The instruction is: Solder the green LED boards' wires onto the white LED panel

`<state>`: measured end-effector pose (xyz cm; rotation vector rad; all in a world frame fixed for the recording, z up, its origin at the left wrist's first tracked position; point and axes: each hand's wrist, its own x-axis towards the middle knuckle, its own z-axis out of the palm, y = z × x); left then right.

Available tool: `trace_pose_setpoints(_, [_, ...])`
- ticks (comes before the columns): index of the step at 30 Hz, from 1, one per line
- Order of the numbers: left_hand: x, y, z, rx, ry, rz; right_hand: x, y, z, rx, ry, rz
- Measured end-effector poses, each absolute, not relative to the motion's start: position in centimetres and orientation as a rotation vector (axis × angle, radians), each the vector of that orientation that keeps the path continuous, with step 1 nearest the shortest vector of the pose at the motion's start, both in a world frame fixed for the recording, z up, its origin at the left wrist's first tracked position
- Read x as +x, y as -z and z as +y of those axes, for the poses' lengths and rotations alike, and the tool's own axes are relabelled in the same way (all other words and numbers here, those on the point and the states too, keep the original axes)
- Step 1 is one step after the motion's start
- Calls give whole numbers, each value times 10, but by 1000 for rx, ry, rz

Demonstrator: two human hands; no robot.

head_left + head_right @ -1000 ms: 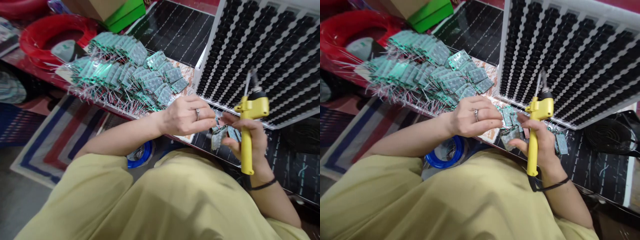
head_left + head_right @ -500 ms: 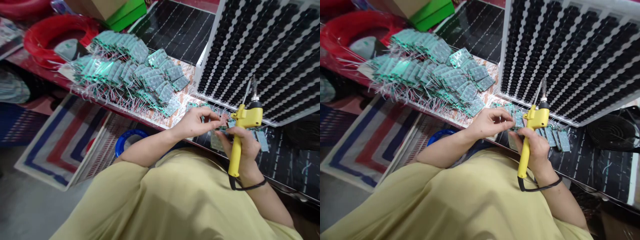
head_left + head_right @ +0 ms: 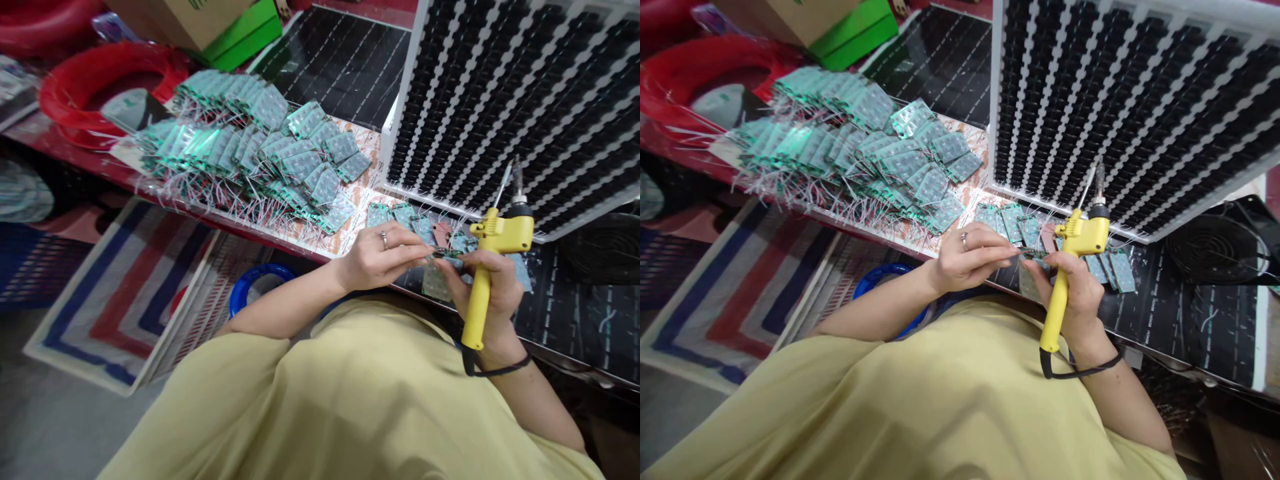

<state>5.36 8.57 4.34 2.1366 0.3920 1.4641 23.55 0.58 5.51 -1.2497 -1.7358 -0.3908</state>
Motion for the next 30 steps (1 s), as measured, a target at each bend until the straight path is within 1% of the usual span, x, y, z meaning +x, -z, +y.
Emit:
trace_pose_setpoints(2, [47, -54, 90, 2011, -1352, 559, 235, -55, 4, -1241, 386, -1752])
trace_pose_setpoints(4, [48, -65, 95, 1768, -1105, 740, 234, -55, 2, -1233, 363, -1771])
trace_pose_setpoints(6, [57, -72, 99, 1560, -854, 727, 232, -54, 2, -1211, 337, -1792])
trace_pose_setpoints(8, [68, -75, 99, 1398, -732, 639, 230, -53, 1, -1187, 320, -1822])
trace_pose_setpoints(11, [81, -72, 94, 1225, -740, 621, 229, -53, 0, -1181, 304, -1836])
trace_pose_setpoints(14, [84, -70, 90, 1174, -799, 662, 230, -52, -2, -1192, 317, -1814])
trace_pose_setpoints(22, [80, -62, 87, 1200, -877, 753, 230, -51, -5, -1225, 340, -1772])
trace_pose_setpoints(30, [82, -63, 83, 1253, -883, 645, 228, -47, -8, -1232, 321, -1808])
